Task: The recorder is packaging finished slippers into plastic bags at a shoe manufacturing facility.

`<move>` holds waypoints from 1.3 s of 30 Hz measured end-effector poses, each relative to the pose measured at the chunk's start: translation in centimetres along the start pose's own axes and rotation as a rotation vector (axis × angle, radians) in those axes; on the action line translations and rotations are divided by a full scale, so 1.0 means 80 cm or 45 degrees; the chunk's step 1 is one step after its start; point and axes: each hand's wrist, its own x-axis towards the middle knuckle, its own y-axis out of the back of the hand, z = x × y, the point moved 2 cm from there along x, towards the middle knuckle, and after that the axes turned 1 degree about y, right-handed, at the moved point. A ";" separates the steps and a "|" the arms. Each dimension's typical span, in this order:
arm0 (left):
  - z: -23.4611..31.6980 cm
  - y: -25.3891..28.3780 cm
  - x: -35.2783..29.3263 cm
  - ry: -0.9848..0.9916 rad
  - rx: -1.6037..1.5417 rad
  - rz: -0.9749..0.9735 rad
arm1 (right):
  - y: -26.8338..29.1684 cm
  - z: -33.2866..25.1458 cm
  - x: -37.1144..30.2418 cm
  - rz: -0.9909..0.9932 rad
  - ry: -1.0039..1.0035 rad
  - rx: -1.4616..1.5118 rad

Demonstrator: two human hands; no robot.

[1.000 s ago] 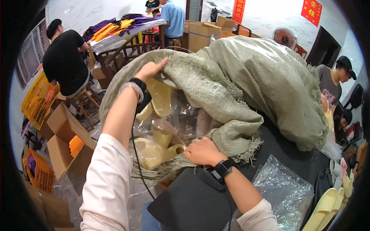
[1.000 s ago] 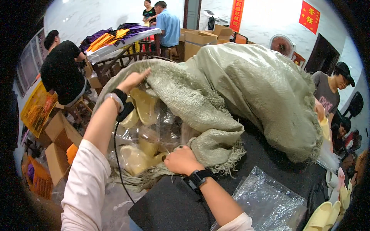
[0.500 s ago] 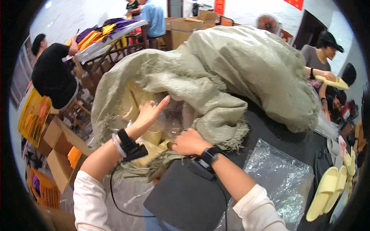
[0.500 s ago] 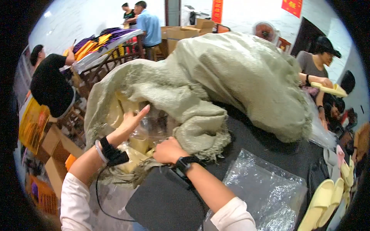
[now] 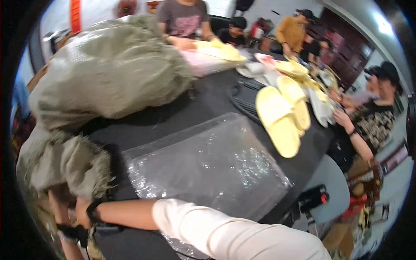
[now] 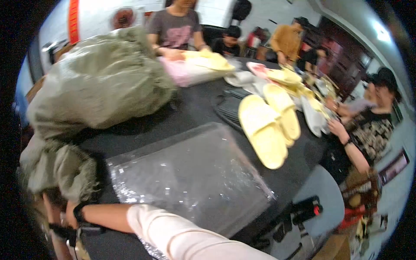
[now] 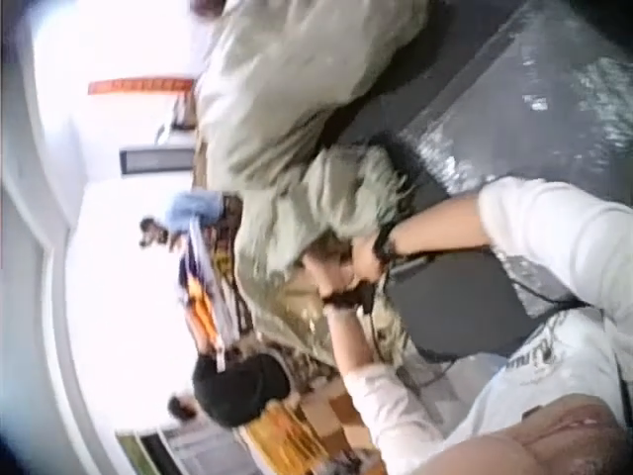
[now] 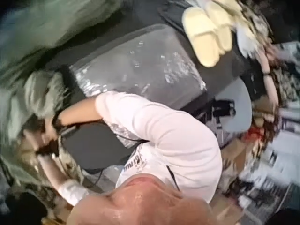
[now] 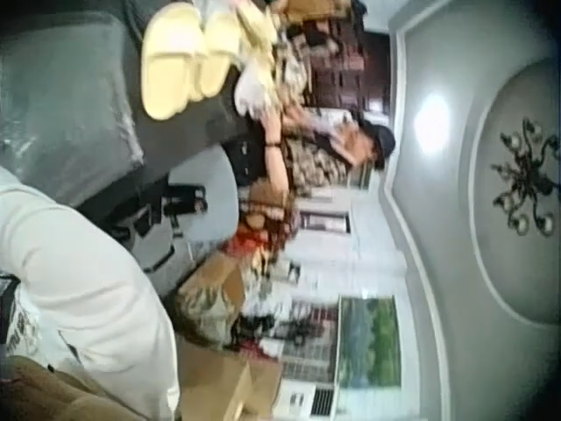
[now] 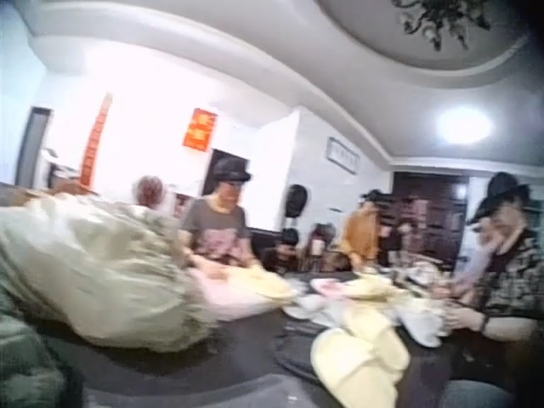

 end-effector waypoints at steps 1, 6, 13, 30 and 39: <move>0.090 -0.127 0.125 -0.191 -0.078 -0.198 | -0.059 0.105 0.005 -0.234 0.030 0.130; 0.191 -0.191 0.193 -0.451 -0.130 -0.294 | -0.099 0.178 0.081 -0.562 0.288 0.355; 0.242 -0.191 0.190 -0.620 -0.202 -0.243 | -0.154 0.220 0.105 -0.796 0.385 0.716; 0.113 -0.085 0.111 -0.625 -0.228 0.106 | -0.069 0.127 0.066 -0.426 0.373 0.147; 0.223 0.004 -0.081 -0.264 -0.369 0.358 | -0.087 0.150 0.047 -0.199 0.247 0.420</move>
